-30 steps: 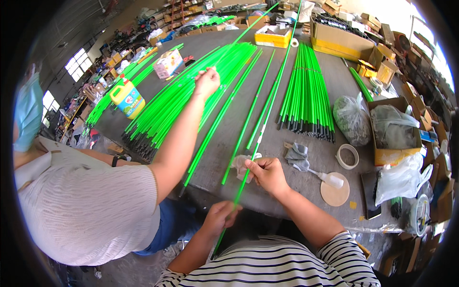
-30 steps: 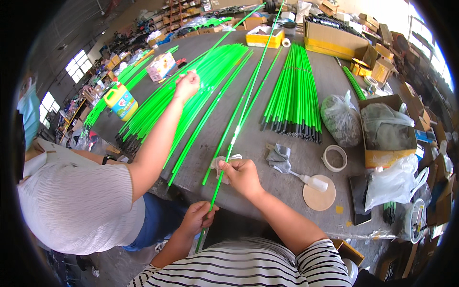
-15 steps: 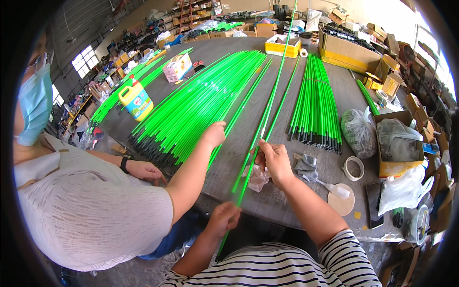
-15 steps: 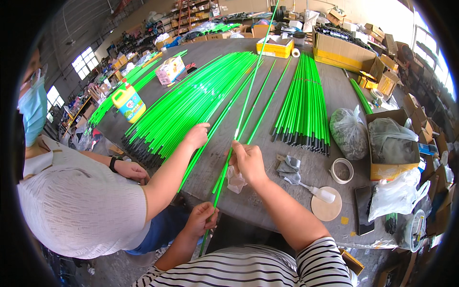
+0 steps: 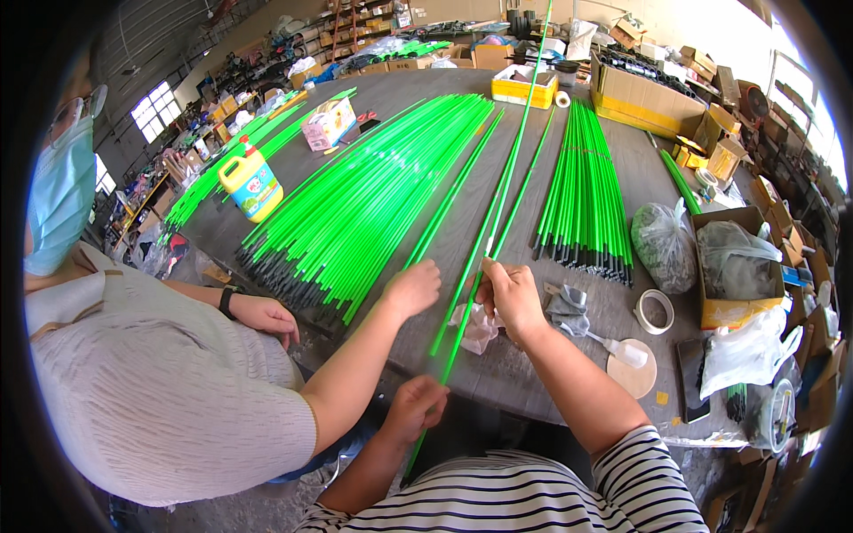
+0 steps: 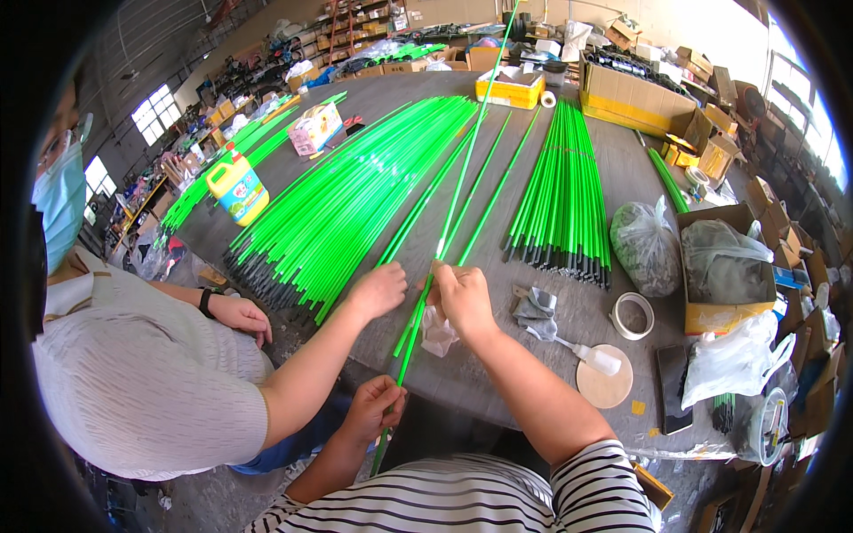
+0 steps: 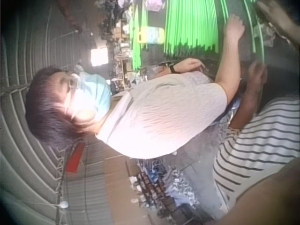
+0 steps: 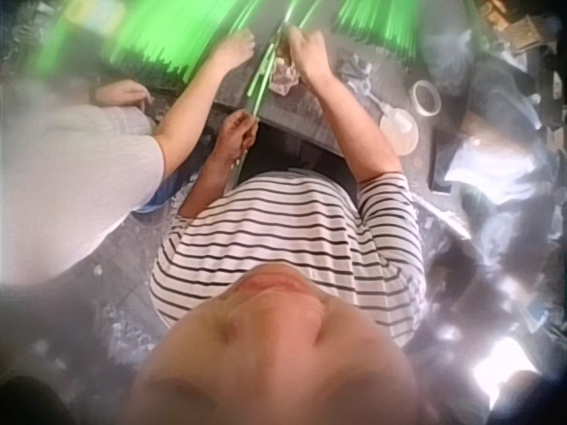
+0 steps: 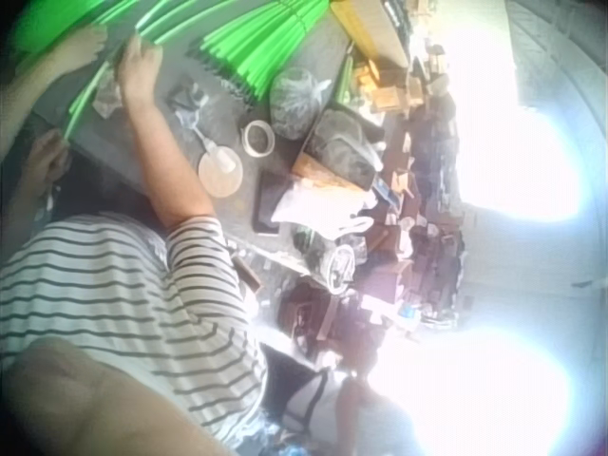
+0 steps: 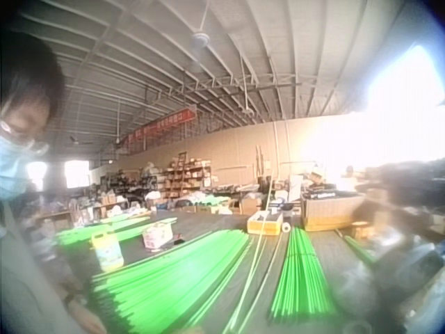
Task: The person wraps a green rod with white tape using both hands. They rotate the rod to apply the tape in a spiral pattern along its length. Another person is visible in the background sitting on a stool near a table with many similar green rods.
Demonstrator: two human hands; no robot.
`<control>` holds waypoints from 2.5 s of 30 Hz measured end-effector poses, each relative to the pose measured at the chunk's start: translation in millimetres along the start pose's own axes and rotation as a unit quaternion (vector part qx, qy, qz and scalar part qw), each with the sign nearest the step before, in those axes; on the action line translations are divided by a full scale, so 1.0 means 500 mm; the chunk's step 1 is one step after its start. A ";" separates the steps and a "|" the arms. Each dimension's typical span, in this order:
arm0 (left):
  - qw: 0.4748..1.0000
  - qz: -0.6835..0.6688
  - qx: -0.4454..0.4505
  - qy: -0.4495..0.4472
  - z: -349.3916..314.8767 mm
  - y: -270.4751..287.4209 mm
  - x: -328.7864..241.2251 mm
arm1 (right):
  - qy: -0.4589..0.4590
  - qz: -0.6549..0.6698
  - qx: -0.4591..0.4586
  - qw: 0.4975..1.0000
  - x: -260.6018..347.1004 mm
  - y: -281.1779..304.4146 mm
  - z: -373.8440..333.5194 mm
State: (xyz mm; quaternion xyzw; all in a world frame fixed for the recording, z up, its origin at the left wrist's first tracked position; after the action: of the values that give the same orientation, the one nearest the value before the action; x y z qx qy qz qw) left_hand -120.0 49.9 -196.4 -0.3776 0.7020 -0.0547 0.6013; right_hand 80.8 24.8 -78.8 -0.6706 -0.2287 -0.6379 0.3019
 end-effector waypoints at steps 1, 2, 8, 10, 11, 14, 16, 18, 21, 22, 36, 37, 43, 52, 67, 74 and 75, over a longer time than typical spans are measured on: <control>1.000 0.004 -0.004 -0.001 -0.002 0.000 0.000 | 0.001 0.002 0.002 1.000 0.000 0.000 -0.002; 1.000 0.008 -0.006 -0.002 -0.002 -0.001 0.000 | 0.002 0.003 0.002 1.000 -0.001 0.002 -0.004; 0.998 0.050 -0.024 0.001 -0.016 -0.009 -0.003 | 0.022 0.019 0.033 0.999 0.014 0.008 -0.029; 0.999 0.050 -0.016 0.004 -0.022 -0.015 -0.002 | 0.032 0.026 0.057 0.998 0.014 0.010 -0.038; 0.999 0.044 -0.008 0.008 -0.026 -0.021 0.001 | 0.034 0.030 0.068 0.997 0.011 0.011 -0.043; 0.999 0.026 0.022 0.032 -0.032 -0.035 0.011 | 0.021 0.046 0.068 0.996 0.009 0.023 -0.062; 0.998 0.029 0.039 0.047 -0.036 -0.046 0.018 | 0.015 0.046 0.068 0.997 0.008 0.031 -0.073; 0.996 0.048 0.051 0.050 -0.038 -0.054 0.019 | 0.021 0.047 0.049 0.997 0.014 0.047 -0.081; 0.977 0.185 0.059 0.084 -0.059 -0.030 0.048 | 0.059 0.055 -0.038 0.996 0.029 0.129 -0.097; 0.937 0.335 0.062 0.084 -0.069 -0.004 0.058 | 0.074 0.082 -0.077 0.991 0.045 0.165 -0.106; 0.913 0.383 0.142 -0.017 0.003 -0.270 -0.020 | 0.105 -0.147 -0.072 0.981 0.057 0.169 -0.216; 0.901 0.398 0.165 -0.063 0.007 -0.300 -0.033 | 0.067 -0.131 -0.136 0.980 0.035 0.230 -0.201; 0.890 0.420 0.164 -0.067 0.027 -0.263 -0.023 | 0.089 -0.451 -0.333 0.823 0.140 0.553 -0.180; 0.875 0.459 0.004 -0.155 0.045 -0.172 -0.112 | -0.062 -0.683 -0.271 0.675 0.105 0.667 -0.189; 0.580 0.783 -0.137 -0.177 0.155 -0.095 -0.174 | 0.196 -0.680 -0.261 0.657 0.237 0.379 -0.248; 0.622 0.741 -0.148 -0.204 0.196 -0.046 -0.194 | 0.202 -0.584 -0.043 0.785 0.089 0.180 -0.233; 0.679 0.694 -0.141 -0.194 0.199 -0.028 -0.192 | 0.202 -0.580 -0.029 0.789 0.077 0.163 -0.234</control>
State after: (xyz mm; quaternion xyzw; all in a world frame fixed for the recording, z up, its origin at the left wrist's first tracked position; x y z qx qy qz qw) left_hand -26.1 134.8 -139.0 0.1360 0.6296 0.5523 0.5292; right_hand 56.4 -117.5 -49.1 -0.2762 -0.4894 -0.8205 -0.1048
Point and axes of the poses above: each hand's wrist, its own z-axis towards the middle knuckle, its own y-axis out of the back of the hand, x = y × z, the point moved 9 cm from there along z, towards the middle knuckle
